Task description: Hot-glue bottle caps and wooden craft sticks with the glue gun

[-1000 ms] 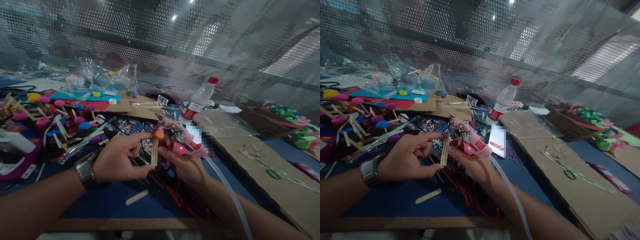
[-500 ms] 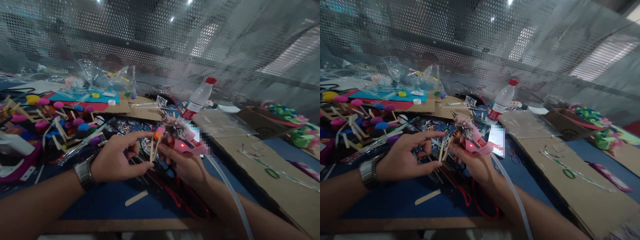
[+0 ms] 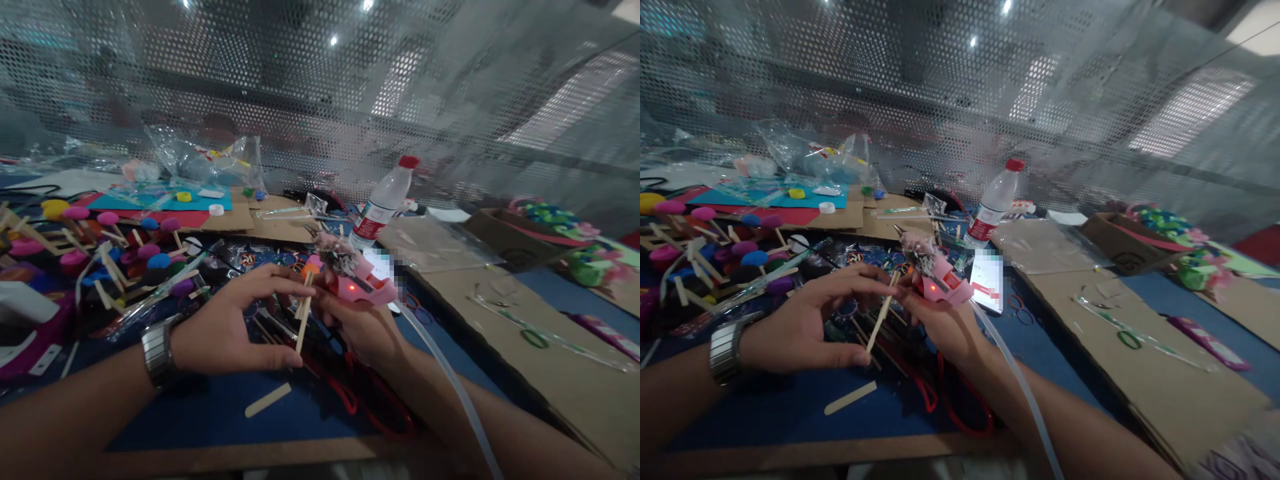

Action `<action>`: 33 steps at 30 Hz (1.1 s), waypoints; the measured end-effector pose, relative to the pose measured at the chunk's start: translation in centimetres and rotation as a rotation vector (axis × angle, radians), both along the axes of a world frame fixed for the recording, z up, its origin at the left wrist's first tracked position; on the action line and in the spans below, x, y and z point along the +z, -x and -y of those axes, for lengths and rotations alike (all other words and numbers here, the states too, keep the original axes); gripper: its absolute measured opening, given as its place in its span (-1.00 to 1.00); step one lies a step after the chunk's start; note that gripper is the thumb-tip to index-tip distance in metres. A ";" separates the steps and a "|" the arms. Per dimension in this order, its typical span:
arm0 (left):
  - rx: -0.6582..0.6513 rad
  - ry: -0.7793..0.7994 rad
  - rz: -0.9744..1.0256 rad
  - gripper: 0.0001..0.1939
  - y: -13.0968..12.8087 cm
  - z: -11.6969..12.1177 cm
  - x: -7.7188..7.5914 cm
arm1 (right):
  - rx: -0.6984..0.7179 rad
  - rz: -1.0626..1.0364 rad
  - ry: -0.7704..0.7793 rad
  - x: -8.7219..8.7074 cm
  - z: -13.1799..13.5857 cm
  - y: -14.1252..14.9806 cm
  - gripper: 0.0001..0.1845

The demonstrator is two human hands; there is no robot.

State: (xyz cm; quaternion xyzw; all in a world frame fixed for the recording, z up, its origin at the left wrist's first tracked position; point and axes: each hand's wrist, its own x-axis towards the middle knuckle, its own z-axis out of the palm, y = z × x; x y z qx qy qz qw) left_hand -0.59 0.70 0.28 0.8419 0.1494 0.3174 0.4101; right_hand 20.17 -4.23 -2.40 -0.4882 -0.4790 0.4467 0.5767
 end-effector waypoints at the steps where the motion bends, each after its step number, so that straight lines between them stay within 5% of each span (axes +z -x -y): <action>1: 0.012 0.002 -0.004 -0.37 0.0 0.0 0.0 | -0.007 -0.006 -0.001 0.0 0.0 0.0 -0.58; 9: -0.050 0.156 -0.071 -0.41 0.0 0.2 0.1 | -0.044 -0.046 -0.020 0.1 -0.3 -0.1 -0.60; 17: -0.041 0.118 -0.079 -0.42 -0.2 0.4 0.1 | -0.020 0.043 -0.036 -0.6 -0.4 -0.2 -0.64; 26: -0.035 0.568 0.009 -0.46 -0.4 0.2 0.1 | 0.065 0.183 -0.129 0.6 0.7 -0.5 -0.80; 33: -0.050 0.607 0.045 -0.52 -0.6 0.2 -0.3 | 0.224 0.356 -0.178 0.4 1.1 -0.8 -0.85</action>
